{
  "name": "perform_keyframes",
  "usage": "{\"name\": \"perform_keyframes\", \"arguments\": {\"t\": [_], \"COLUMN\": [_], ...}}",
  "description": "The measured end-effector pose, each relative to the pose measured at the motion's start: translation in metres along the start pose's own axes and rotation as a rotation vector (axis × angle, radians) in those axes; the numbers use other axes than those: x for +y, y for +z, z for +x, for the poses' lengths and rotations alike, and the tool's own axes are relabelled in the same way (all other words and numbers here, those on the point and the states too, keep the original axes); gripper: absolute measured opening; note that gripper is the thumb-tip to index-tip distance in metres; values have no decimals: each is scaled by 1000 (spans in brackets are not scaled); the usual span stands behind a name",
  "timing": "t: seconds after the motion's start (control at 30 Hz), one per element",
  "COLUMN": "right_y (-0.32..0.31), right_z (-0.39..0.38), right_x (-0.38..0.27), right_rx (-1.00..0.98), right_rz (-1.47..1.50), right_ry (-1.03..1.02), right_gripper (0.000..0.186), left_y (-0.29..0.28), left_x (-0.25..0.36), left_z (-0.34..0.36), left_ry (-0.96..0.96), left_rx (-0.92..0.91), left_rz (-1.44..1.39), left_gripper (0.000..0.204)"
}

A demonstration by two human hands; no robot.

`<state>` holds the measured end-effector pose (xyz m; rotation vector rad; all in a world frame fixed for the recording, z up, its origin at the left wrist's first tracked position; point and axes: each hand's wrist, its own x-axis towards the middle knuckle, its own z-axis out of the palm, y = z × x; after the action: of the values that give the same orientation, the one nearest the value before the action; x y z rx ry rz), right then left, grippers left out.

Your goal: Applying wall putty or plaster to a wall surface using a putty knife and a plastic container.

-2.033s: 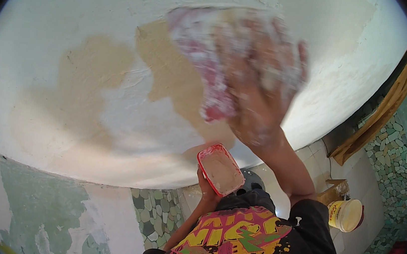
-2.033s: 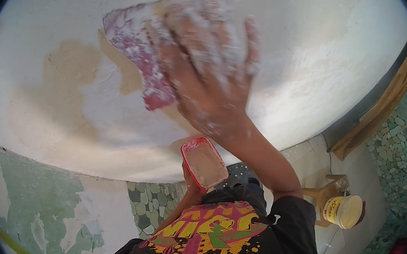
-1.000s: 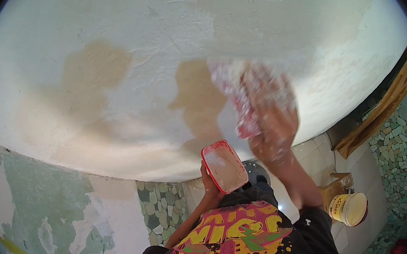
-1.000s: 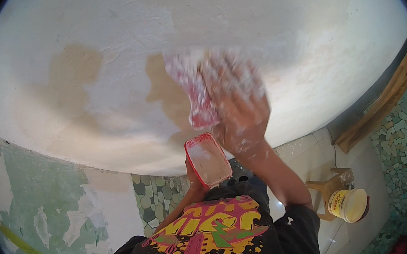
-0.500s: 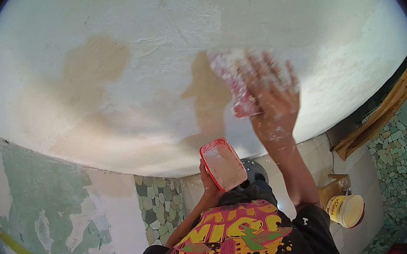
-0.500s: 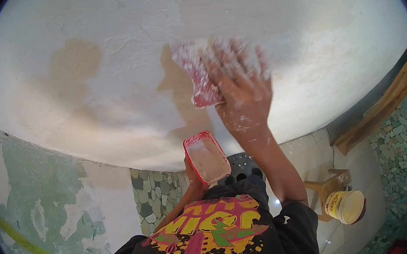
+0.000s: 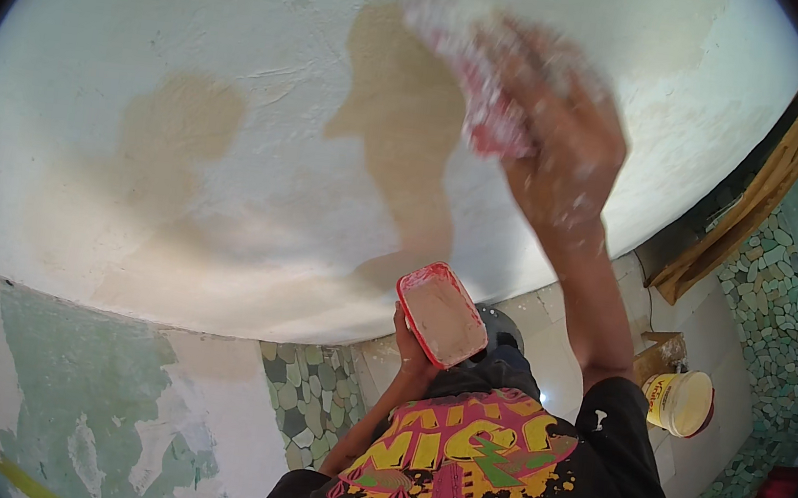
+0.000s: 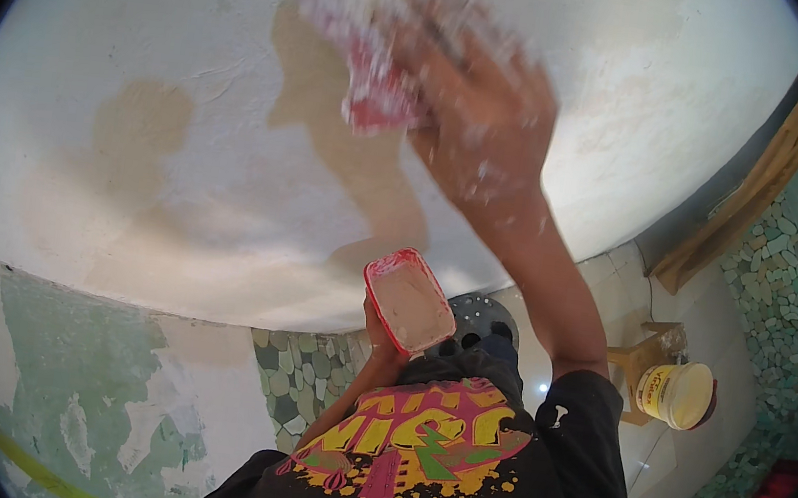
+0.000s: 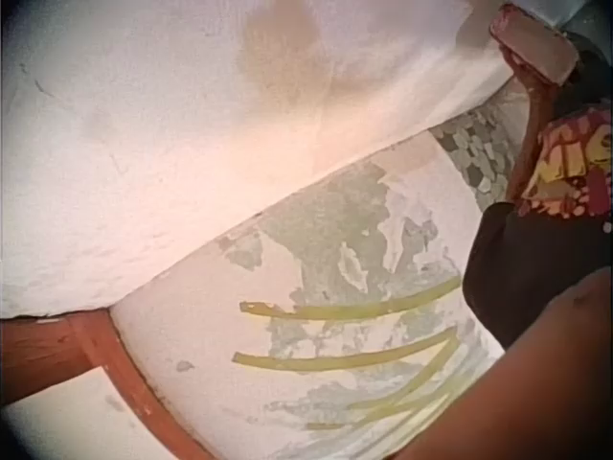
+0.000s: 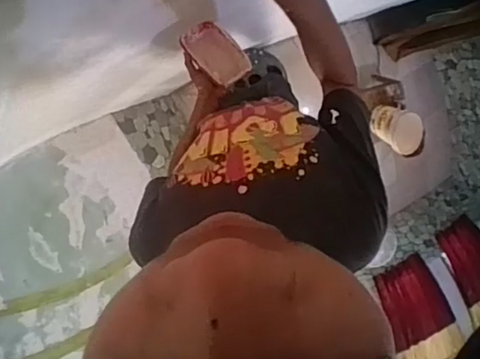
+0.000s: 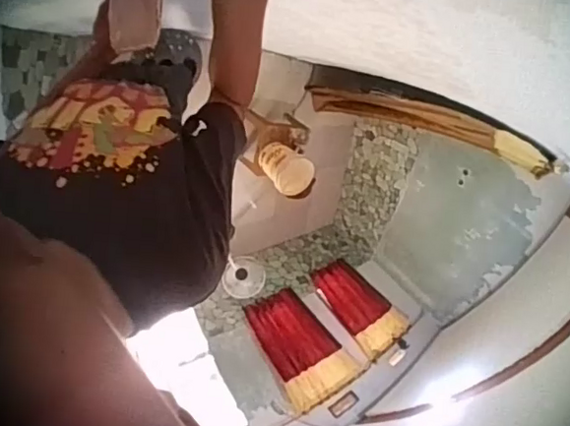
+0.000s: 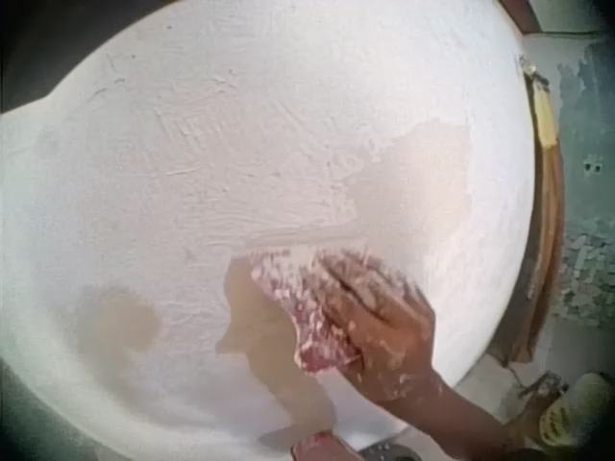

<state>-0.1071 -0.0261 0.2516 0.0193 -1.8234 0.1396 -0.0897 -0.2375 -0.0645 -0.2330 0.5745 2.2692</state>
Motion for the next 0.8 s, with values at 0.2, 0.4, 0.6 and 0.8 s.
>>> {"name": "perform_keyframes", "arguments": {"t": [0.2, 0.4, 0.6, 0.8], "right_y": [14, -2, 13, 14], "right_z": [-15, -29, -40, -118], "right_x": [12, -1, 58, 54], "right_rx": [-47, -170, 97, -147], "right_rz": [-174, -90, -155, -74], "right_ry": [-43, 33, -76, 17], "right_gripper": [51, 45, 40, 42], "left_y": [-1, 1, -2, -10], "left_x": [-11, -1, -19, -10], "left_z": [0, 2, 5, 11], "left_ry": [13, -20, -44, -7], "left_rx": [-54, -36, -36, -56], "left_rz": [30, -4, 32, -17], "left_gripper": [69, 70, 68, 67]}}
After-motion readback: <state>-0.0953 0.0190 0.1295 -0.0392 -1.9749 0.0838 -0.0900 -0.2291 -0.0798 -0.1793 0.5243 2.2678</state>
